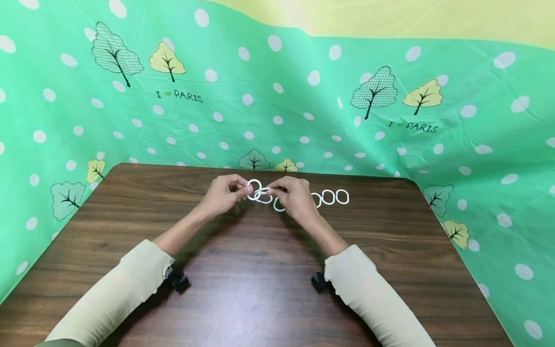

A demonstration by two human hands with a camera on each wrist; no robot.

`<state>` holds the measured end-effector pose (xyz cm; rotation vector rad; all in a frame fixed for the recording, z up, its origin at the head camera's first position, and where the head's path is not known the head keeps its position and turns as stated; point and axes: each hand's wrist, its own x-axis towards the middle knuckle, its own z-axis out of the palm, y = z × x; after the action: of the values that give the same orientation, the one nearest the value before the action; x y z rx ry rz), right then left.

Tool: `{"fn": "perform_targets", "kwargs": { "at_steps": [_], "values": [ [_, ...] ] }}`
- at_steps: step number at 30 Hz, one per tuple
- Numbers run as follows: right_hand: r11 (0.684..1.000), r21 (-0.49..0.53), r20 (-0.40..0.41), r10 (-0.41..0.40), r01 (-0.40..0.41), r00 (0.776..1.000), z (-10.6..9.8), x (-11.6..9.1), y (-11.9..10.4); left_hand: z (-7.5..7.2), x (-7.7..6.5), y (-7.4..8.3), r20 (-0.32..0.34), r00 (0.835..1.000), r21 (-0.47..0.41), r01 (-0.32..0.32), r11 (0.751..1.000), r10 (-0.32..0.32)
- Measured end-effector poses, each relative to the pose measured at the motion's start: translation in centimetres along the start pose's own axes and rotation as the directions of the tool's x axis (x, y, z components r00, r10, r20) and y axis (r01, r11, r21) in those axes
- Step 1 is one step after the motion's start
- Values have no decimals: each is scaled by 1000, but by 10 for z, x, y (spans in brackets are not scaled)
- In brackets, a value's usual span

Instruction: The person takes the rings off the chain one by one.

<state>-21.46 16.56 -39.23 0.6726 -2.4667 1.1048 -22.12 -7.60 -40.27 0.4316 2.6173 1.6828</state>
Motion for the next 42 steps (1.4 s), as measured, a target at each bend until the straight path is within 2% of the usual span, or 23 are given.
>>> {"fn": "perform_targets", "kwargs": {
  "at_steps": [5, 11, 18, 23, 24, 25, 27, 29, 31, 33, 34, 37, 40, 42],
  "values": [
    [987, -103, -13, -127, 125, 992, 1, -2, 1, 1, 0, 0, 1, 1000, 22, -5, 1000, 5],
    [963, -205, -26, -186, 176, 982, -2, -3, -2, 3, 2, 0, 4, 1000, 9, -23, 1000, 23],
    [895, -357, 26, -275, 266, 961, -2, -2, -9, 3, 3, 1, 10, 1000, 1, -25, 1000, 25],
    [855, -424, 64, -302, 300, 951, -3, -1, -12, 3, 2, 3, 11, 1000, -1, -18, 1000, 18],
    [853, -430, 68, -298, 297, 952, -3, -2, -12, 2, 2, 4, 9, 1000, -6, -12, 1000, 12],
    [864, -419, 73, -276, 281, 958, -3, -2, -12, 1, 2, 4, 5, 1000, -9, -4, 1000, 4],
    [903, -371, 91, -198, 217, 976, -4, -3, -13, -1, 2, 4, 7, 1000, -17, 20, 1000, -20],
    [944, -306, 123, -92, 126, 988, -6, -3, -16, -5, 2, 4, 14, 999, -5, 48, 999, -48],
    [970, -241, 181, 41, 4, 983, -7, -2, -20, -8, 1, 3, 23, 996, 22, 86, 996, -87],
    [970, -219, 248, 160, -106, 955, -7, 1, -24, -11, -2, 2, 31, 991, 57, 126, 990, -128],
    [964, -217, 284, 216, -157, 934, -8, 2, -26, -13, -3, 1, 31, 988, 77, 147, 986, -150],
    [925, -224, 379, 373, -307, 847, -7, 4, -29, -18, -8, -2, 35, 978, 129, 200, 971, -206],
    [889, -219, 448, 459, -403, 768, -4, 5, -28, -22, -11, -4, 56, 965, 170, 245, 955, -257],
    [870, -212, 469, 490, -445, 735, -2, 5, -27, -23, -11, -5, 72, 953, 189, 277, 942, -295]
  ]
}}
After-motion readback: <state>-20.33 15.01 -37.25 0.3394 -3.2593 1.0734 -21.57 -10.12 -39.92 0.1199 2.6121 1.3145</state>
